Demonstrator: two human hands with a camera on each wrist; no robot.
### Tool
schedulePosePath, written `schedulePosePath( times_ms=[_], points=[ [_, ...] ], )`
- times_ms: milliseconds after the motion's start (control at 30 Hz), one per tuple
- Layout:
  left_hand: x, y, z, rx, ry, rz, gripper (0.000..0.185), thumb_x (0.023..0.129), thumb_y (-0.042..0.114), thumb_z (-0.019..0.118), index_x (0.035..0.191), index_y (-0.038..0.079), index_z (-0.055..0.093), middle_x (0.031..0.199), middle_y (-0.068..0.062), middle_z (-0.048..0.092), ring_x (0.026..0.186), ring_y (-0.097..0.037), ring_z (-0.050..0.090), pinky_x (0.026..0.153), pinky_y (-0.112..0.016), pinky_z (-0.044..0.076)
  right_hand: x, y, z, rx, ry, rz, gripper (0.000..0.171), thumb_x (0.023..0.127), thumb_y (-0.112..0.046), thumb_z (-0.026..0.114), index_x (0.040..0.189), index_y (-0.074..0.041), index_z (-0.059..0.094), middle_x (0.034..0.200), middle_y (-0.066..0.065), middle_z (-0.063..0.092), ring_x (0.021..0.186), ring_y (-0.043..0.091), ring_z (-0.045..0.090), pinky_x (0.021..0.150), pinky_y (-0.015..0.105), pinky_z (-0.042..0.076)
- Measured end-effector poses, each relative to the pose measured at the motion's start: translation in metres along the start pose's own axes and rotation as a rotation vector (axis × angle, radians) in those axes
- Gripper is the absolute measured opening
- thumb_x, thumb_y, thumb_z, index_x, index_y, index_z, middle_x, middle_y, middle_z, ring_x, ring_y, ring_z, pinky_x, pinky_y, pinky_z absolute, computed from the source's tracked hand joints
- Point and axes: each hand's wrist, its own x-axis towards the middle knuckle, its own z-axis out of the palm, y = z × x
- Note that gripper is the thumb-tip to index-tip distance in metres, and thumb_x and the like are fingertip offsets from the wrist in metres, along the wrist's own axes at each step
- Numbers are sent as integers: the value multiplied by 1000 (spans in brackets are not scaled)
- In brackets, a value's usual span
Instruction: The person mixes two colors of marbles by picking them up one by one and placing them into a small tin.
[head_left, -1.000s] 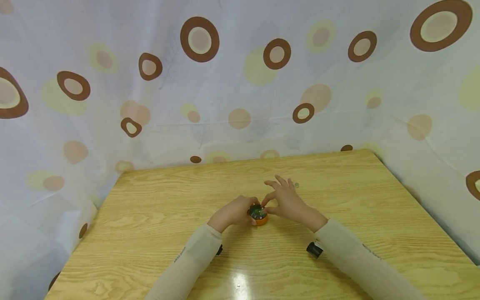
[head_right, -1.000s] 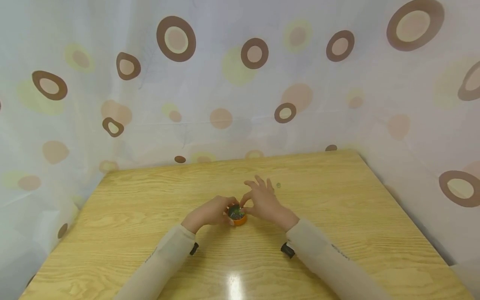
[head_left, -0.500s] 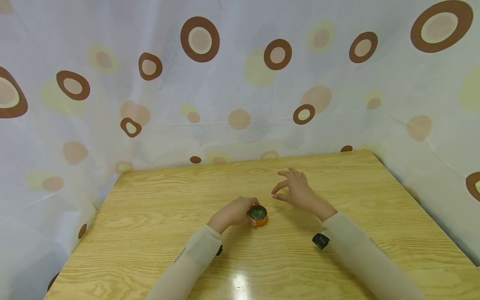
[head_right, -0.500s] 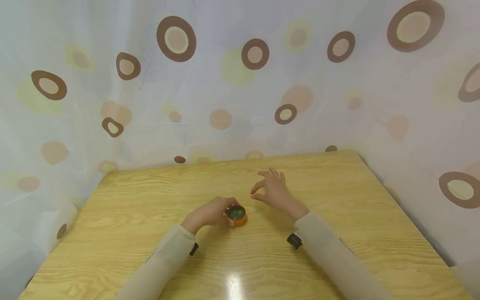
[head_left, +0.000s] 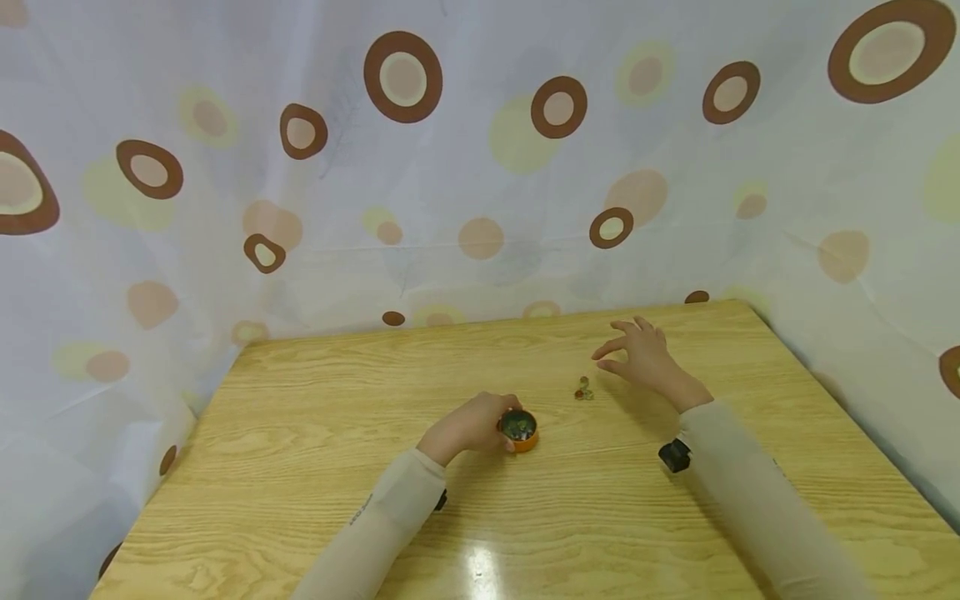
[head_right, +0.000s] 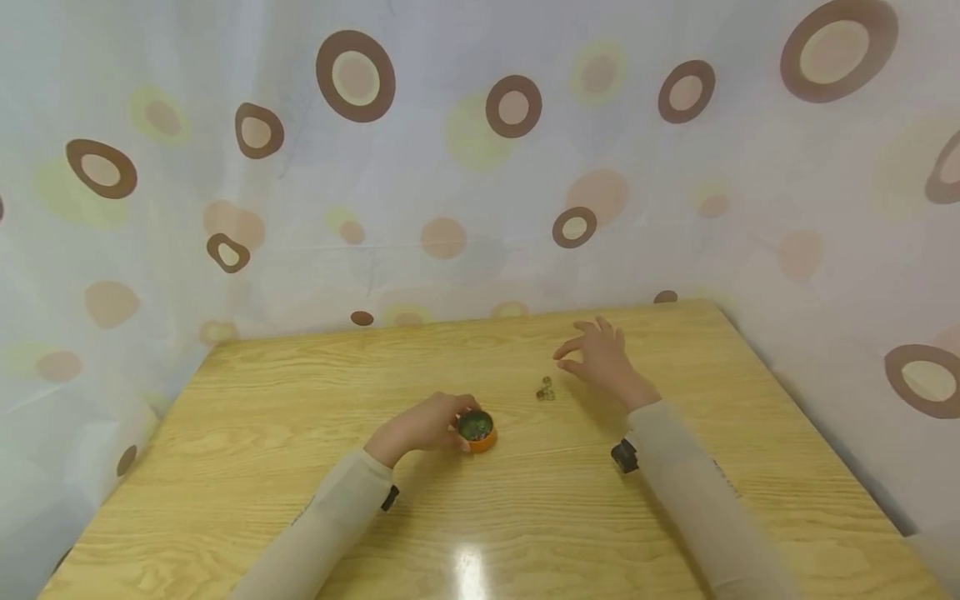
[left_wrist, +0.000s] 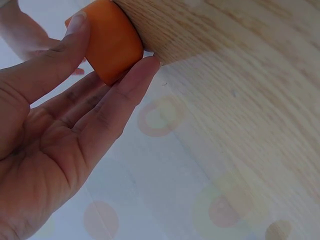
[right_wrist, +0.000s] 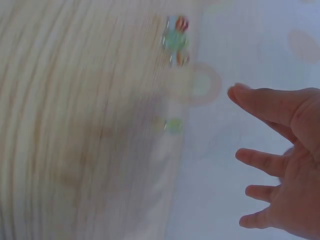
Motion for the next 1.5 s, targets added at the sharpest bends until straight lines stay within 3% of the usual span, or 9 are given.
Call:
schedulePosePath(
  times_ms=[267, 500, 1133, 1367, 1500],
  points=[
    [0, -1, 0, -5, -2, 1, 52, 81, 15, 79, 126, 4, 56, 114, -13, 63, 103, -24, 62, 86, -32, 50, 0, 35, -8, -23, -41, 118, 19, 89, -14, 68, 105, -5, 74, 141, 35, 34, 132, 61, 11, 98, 77, 5],
    [0, 1, -1, 14, -3, 5, 52, 81, 16, 79, 127, 4, 56, 115, -12, 64, 104, -24, 61, 87, -32, 49, 2, 46, 1, -28, -87, 144, 20, 88, -16, 70, 106, -5, 74, 142, 36, 31, 133, 61, 7, 99, 76, 2],
    [0, 2, -2, -4, -11, -3, 49, 82, 15, 78, 124, 4, 56, 114, -12, 64, 103, -23, 61, 87, -32, 49, 4, 47, 4, -51, -112, 166, 11, 88, -15, 70, 94, -8, 76, 141, 36, 32, 132, 62, 8, 97, 78, 3],
    [0, 2, -1, -5, -9, 0, 49, 81, 14, 78, 124, 4, 56, 114, -12, 64, 102, -22, 62, 86, -31, 49, 3, 43, 7, -44, -44, 103, 11, 86, -22, 74, 90, -12, 77, 137, 35, 38, 131, 62, 13, 96, 79, 5],
    [0, 2, -1, -5, -8, 1, 49, 81, 14, 78, 124, 3, 56, 115, -12, 64, 103, -23, 62, 87, -31, 49, 4, 30, 5, -43, -44, 85, 10, 85, -17, 73, 92, -10, 76, 138, 35, 38, 131, 62, 14, 96, 79, 6]
  ],
)
